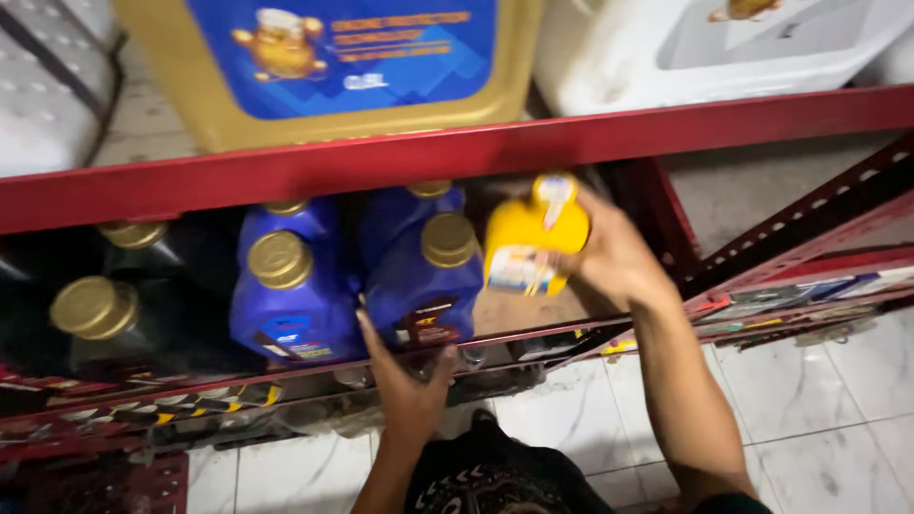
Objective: The person repeatedly picks up bottles of motor oil from a glass display counter and places them onto a red metal shelf. They handle multiple bottles of different brands and colors, including yellow and blue containers, arranging them in rows on the shelf.
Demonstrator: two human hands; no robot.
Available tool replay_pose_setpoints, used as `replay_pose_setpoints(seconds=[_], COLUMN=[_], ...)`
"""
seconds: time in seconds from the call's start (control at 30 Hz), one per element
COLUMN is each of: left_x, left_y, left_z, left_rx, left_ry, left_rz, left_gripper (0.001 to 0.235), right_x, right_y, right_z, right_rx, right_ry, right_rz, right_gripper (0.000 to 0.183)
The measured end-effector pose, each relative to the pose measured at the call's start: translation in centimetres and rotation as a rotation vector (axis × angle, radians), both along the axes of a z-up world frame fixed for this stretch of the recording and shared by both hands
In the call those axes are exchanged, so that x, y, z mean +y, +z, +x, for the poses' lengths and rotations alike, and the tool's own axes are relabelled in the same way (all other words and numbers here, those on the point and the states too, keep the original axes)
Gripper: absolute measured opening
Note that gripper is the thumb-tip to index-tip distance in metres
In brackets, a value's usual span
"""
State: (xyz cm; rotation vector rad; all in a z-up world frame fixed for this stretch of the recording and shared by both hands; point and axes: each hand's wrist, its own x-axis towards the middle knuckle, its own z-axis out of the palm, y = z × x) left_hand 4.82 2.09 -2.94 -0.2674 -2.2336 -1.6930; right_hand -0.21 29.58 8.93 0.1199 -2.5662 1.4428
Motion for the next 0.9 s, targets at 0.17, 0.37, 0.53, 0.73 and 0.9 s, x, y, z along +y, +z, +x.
replay_pose_setpoints(seconds=[0.17, 0.37, 0.53, 0.73, 0.9], left_x=[1.6, 3.1, 3.4, 3.7, 4.0], left_y=[-0.5, -0.7, -1.7, -2.9, -3.4], left_z=[0.1, 0.6, 1.1, 4.0, 4.1], left_rx=[-0.020, 0.008, 0.088, 0.522, 0.584], left_ry=[0.089, 0.143, 0.167, 0.296, -0.427], left_rz=[0.022, -0.027, -0.066, -0.269, 0.173], left_gripper=[0.118, 0.116, 0.114, 0.092, 0.050], right_x=[0.3, 2.1, 2.2, 1.4, -0.8], right_y=[1.2, 0.5, -1.1, -4.8, -8.8], right_z=[2.7, 3.3, 4.3, 8.2, 14.6], right_rx=[-0.146, -0.172, -0.138, 0.035, 0.167], right_ry=[0.204, 0.242, 0.130, -0.003, -0.174], right_rz=[-0.090, -0.080, -0.121, -0.292, -0.646], right_gripper=[0.077, 0.077, 0.083, 0.103, 0.093])
